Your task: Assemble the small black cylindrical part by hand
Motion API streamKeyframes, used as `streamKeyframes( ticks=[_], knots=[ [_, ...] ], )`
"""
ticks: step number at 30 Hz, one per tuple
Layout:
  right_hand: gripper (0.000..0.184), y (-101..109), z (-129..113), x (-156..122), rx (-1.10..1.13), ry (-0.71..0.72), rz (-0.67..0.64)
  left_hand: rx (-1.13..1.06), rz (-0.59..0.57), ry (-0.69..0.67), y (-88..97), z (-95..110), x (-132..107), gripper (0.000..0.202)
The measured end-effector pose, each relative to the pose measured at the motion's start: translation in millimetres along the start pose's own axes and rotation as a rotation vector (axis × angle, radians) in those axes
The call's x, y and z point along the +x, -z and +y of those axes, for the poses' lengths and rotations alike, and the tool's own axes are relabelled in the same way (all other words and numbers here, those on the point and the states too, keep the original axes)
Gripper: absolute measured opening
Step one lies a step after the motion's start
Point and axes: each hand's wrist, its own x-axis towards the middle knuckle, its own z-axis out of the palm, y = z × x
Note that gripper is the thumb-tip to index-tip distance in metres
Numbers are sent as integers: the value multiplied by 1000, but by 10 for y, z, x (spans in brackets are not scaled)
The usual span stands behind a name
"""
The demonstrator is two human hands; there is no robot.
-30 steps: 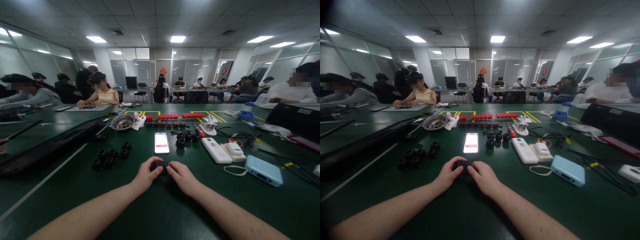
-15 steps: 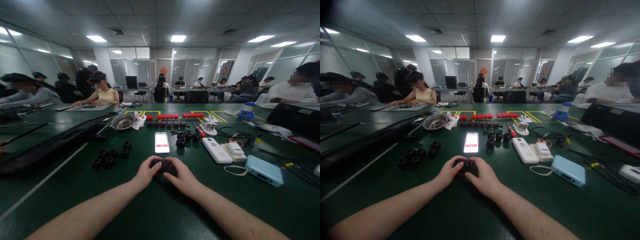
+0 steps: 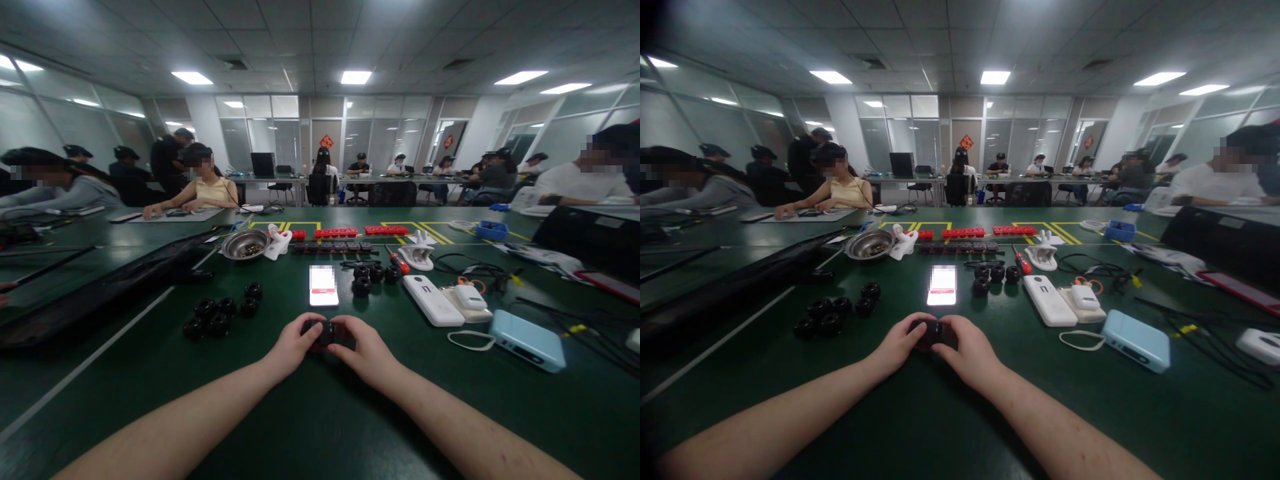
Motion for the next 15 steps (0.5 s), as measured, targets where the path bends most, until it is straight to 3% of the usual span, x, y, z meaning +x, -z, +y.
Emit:
streamKeyframes(
  ticks=[4,9,15],
  knots=[
    [39,7,-15,-18,10,20,-9,-4,-1,6,-9,17,-2,34],
    [17,17,-7,14,-4,-28,-21,36,21,-11,-15,45,-40,32],
    [13,6,21,23,-30,-41,-41,62,7,4,-5,47,-31,34]
  ],
)
